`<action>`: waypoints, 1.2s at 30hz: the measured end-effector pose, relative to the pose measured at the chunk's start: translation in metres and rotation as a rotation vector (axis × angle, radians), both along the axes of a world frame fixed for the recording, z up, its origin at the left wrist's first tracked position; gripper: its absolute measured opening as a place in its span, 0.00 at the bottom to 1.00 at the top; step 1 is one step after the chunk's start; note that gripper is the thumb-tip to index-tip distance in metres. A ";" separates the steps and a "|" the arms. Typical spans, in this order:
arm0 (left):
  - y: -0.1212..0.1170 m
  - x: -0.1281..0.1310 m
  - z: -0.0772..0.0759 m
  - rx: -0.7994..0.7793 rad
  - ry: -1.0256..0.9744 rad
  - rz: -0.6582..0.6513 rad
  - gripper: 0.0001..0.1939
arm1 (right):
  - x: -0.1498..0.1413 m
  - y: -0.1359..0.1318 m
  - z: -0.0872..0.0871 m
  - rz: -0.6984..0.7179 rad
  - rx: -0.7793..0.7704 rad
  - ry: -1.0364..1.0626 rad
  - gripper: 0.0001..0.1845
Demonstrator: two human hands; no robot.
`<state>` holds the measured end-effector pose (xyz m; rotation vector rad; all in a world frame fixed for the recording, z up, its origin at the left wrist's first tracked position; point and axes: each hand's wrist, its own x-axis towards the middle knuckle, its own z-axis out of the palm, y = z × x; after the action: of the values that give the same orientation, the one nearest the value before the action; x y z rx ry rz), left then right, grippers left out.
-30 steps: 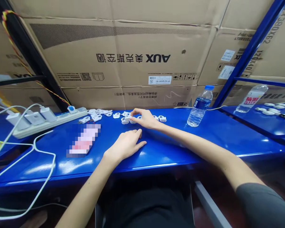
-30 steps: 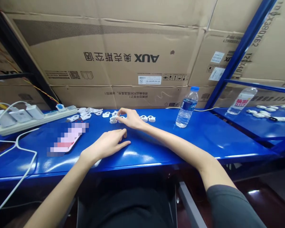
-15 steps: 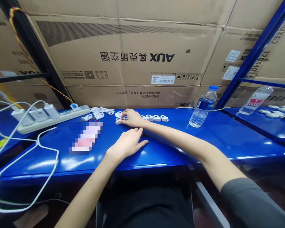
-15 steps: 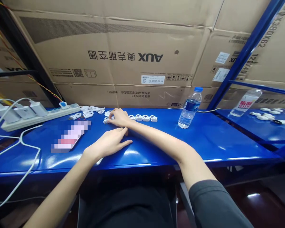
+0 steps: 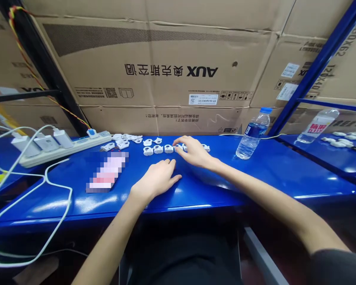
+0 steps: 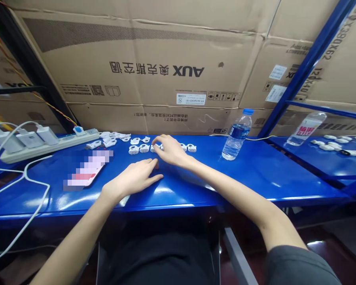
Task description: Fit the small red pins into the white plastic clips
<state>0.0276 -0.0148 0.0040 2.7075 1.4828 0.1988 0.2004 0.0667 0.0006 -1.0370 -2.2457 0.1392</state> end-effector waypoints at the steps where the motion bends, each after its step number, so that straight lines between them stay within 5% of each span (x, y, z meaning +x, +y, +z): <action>1: -0.001 -0.001 0.001 0.002 0.005 0.023 0.15 | 0.013 -0.012 0.001 -0.037 0.004 0.008 0.11; 6: -0.008 -0.007 -0.003 0.133 -0.125 0.219 0.22 | 0.054 -0.073 -0.006 -0.127 -0.054 -0.016 0.20; 11: -0.023 -0.012 -0.024 0.251 -0.173 0.286 0.31 | 0.050 -0.104 -0.025 -0.251 -0.194 -0.119 0.33; 20: -0.028 -0.014 -0.052 0.085 -0.102 0.298 0.35 | 0.030 -0.092 -0.028 -0.345 -0.300 -0.201 0.44; 27: -0.027 -0.014 -0.050 0.078 -0.078 0.298 0.35 | 0.028 -0.100 -0.043 -0.466 -0.224 -0.082 0.41; 31: -0.030 -0.014 -0.048 0.066 -0.097 0.287 0.34 | 0.023 -0.116 -0.056 -0.457 -0.269 -0.132 0.40; 36: -0.033 -0.014 -0.048 0.075 -0.104 0.288 0.32 | 0.021 -0.119 -0.053 -0.408 -0.303 -0.174 0.41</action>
<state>0.0135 -0.0479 -0.0444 2.4802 1.8619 0.4069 0.2212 -0.0521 -0.0526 -1.7060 -2.1522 0.2241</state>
